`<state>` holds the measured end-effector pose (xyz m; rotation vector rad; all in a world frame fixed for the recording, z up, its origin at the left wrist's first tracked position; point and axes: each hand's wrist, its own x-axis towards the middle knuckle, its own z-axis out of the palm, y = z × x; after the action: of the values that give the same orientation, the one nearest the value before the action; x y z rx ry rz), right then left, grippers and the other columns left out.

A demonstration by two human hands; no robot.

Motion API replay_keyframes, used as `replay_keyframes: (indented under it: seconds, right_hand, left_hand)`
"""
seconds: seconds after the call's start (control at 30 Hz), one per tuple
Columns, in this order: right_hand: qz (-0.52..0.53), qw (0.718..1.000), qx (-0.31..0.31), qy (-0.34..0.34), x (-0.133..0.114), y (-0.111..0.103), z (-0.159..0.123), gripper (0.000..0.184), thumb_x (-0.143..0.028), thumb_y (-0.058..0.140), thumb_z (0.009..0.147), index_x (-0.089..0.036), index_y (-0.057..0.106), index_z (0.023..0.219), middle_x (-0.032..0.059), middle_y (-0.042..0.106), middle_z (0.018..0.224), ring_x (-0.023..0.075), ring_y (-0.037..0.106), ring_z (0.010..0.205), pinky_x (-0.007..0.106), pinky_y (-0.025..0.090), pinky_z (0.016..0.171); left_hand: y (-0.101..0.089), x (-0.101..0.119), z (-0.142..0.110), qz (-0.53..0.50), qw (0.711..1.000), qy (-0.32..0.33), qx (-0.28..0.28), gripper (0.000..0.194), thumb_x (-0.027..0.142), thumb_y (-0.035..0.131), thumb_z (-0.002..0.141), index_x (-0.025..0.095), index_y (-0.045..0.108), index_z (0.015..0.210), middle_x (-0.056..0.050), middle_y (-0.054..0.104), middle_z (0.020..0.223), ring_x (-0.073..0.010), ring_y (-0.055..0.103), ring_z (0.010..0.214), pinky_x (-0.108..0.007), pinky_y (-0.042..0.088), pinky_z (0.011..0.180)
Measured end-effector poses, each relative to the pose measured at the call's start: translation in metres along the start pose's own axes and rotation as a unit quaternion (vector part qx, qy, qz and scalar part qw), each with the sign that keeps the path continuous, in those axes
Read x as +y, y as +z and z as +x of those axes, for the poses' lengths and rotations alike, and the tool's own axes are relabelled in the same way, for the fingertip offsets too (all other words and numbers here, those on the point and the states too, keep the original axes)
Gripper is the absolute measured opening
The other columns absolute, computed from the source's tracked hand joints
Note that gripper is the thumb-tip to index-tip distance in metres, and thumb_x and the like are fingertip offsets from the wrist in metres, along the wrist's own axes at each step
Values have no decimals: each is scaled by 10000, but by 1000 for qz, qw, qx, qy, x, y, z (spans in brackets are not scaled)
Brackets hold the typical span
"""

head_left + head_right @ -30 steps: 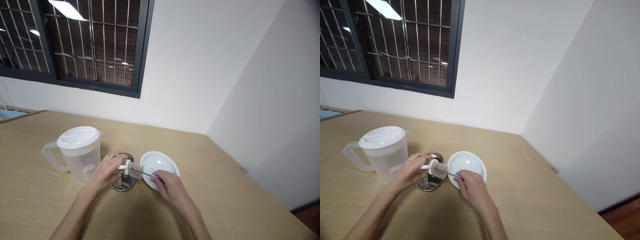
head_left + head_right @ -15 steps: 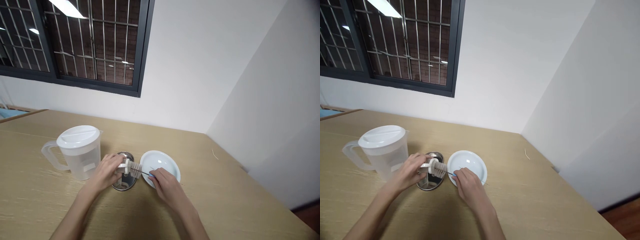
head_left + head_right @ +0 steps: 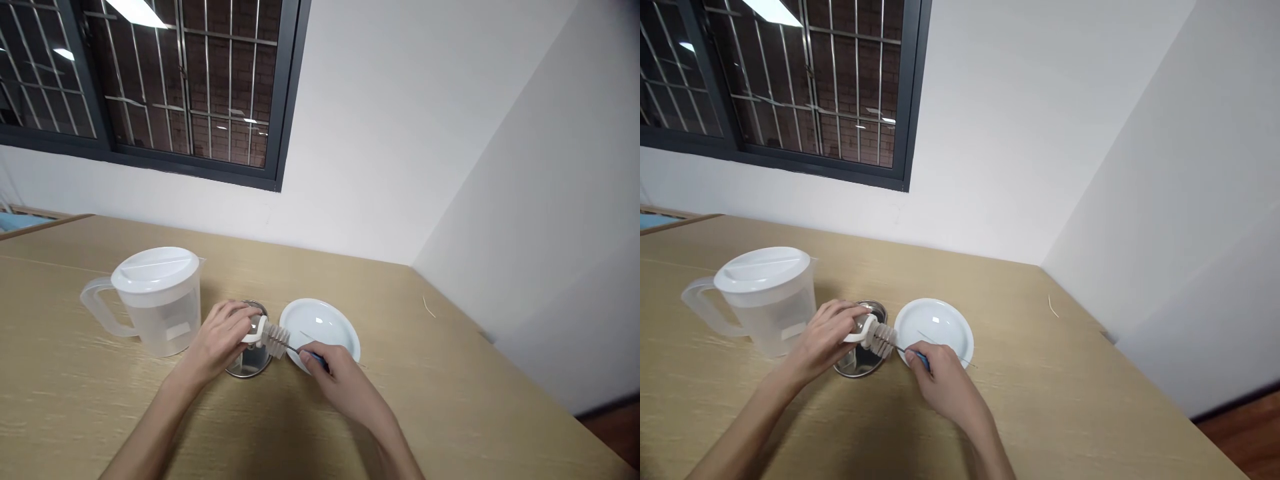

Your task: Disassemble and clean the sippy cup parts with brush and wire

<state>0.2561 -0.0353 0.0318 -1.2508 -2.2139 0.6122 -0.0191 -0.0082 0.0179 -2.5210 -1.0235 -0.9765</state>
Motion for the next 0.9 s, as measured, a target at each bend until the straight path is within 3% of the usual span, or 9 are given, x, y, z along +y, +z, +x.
replay_keyframes:
  seconds: [0.13, 0.23, 0.4, 0.53, 0.6, 0.77, 0.9]
  right_hand:
    - [-9, 1000, -2, -10, 2, -2, 0, 357, -331, 380, 1022, -211, 646, 816, -17, 624, 687, 142, 517, 617, 241, 334, 551]
    - [-80, 994, 53, -55, 10, 2, 1, 288, -291, 401, 1019, -218, 647, 889, -9, 656, 722, 148, 554, 629, 250, 331, 574]
    - [-253, 936, 183, -163, 21, 9, 7, 270, -252, 409, 1023, -198, 632, 880, 9, 626, 673, 159, 532, 597, 287, 268, 576]
    - [-318, 902, 220, -193, 19, 9, 9, 265, -235, 426, 1021, -200, 628, 853, 6, 594, 636, 162, 501, 595, 303, 244, 595]
    - [-299, 911, 215, -184, 16, 8, 7, 256, -241, 423, 1021, -204, 625, 868, 4, 596, 645, 158, 500, 591, 299, 247, 588]
    - [-157, 968, 160, -113, 10, 4, 2, 217, -285, 426, 1019, -229, 619, 937, -19, 654, 732, 133, 560, 610, 259, 302, 573]
    - [-109, 981, 139, -86, 9, 3, 1, 226, -309, 429, 1016, -239, 628, 935, -29, 676, 741, 129, 574, 598, 244, 329, 572]
  left_hand:
    - [-2, -4, -1, -12, 1000, 0, 2, 92, 135, 548, 921, 212, 510, 891, -67, 645, 1280, -239, 541, 1138, -413, 400, 964]
    - [-2, -6, -3, -13, 999, -33, -19, 163, 79, 561, 865, 217, 521, 943, -60, 648, 1267, -242, 546, 1124, -400, 418, 933]
    - [0, -4, -5, -46, 990, -106, -77, 304, 50, 573, 748, 232, 554, 991, -39, 657, 1231, -246, 582, 1103, -373, 453, 894]
    - [-1, -3, -4, -81, 981, -148, -95, 423, 73, 600, 715, 247, 564, 1099, -40, 669, 1195, -239, 611, 1088, -344, 483, 884]
    - [-2, -4, -3, -70, 987, -129, -67, 334, 67, 590, 745, 236, 572, 1032, -49, 670, 1209, -239, 604, 1102, -355, 478, 896]
    - [-6, -4, 1, -13, 998, -16, 59, 98, 122, 589, 870, 210, 553, 889, -84, 683, 1215, -236, 579, 1127, -406, 438, 961]
    - [-7, -4, 1, -6, 997, 1, 74, 115, 117, 590, 880, 207, 531, 840, -82, 685, 1218, -240, 565, 1134, -418, 424, 972]
